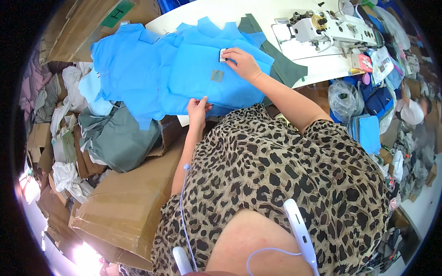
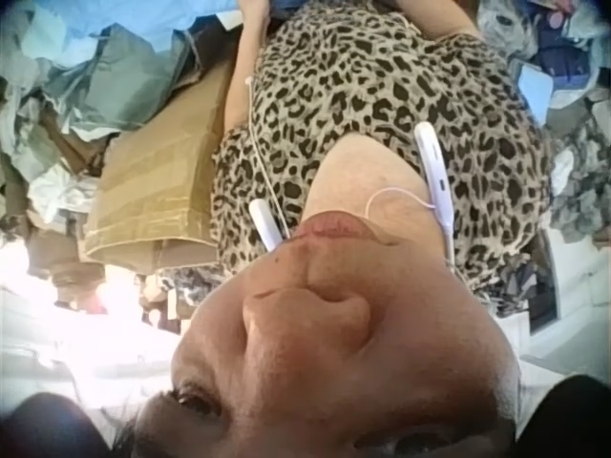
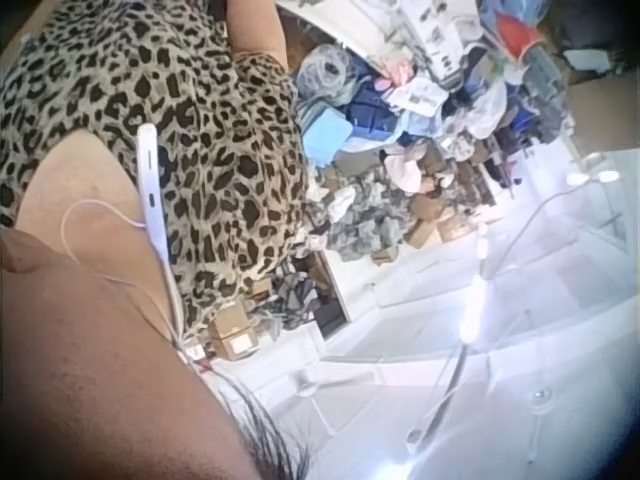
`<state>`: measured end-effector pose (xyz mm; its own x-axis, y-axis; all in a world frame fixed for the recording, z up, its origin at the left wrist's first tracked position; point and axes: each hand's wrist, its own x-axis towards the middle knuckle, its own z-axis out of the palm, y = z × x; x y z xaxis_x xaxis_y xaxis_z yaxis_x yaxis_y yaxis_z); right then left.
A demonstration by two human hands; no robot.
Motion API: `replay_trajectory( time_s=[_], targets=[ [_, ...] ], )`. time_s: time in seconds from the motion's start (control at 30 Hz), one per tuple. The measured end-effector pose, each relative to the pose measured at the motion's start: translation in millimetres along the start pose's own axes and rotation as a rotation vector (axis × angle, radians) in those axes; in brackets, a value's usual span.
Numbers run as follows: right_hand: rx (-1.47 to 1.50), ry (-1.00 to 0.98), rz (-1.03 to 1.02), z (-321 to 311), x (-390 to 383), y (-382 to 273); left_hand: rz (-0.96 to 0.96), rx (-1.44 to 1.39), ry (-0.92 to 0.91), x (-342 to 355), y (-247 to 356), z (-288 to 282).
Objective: Sewing fabric components using an industrial sewing machine and sorting finished bags.
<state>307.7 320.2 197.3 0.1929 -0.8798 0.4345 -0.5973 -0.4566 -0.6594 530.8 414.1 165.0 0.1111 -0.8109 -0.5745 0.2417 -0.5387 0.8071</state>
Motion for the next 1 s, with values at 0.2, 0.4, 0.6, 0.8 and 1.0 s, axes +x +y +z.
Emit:
replay_trajectory(
  time_s=[0.2,0.4,0.6,0.8,1.0],
  targets=[
    [-0.090,-0.051,-0.061,16.5,-10.0,11.4,0.021,0.020,0.003,0.2,-2.3,1.8],
    [-0.139,-0.145,-0.116,4.5,-14.4,8.1,0.198,-0.091,0.183,-1.3,5.4,-8.7],
    [-0.138,-0.168,-0.103,5.1,-11.9,2.3,0.141,-0.569,0.978,53.9,31.7,-120.3],
    [-0.138,-0.165,-0.039,6.1,-14.8,3.9,0.205,-0.468,0.882,77.7,60.7,-133.7],
    [-0.110,-0.183,-0.040,7.0,-5.7,1.6,0.412,-0.640,0.654,79.7,136.4,-168.2]
  ],
)
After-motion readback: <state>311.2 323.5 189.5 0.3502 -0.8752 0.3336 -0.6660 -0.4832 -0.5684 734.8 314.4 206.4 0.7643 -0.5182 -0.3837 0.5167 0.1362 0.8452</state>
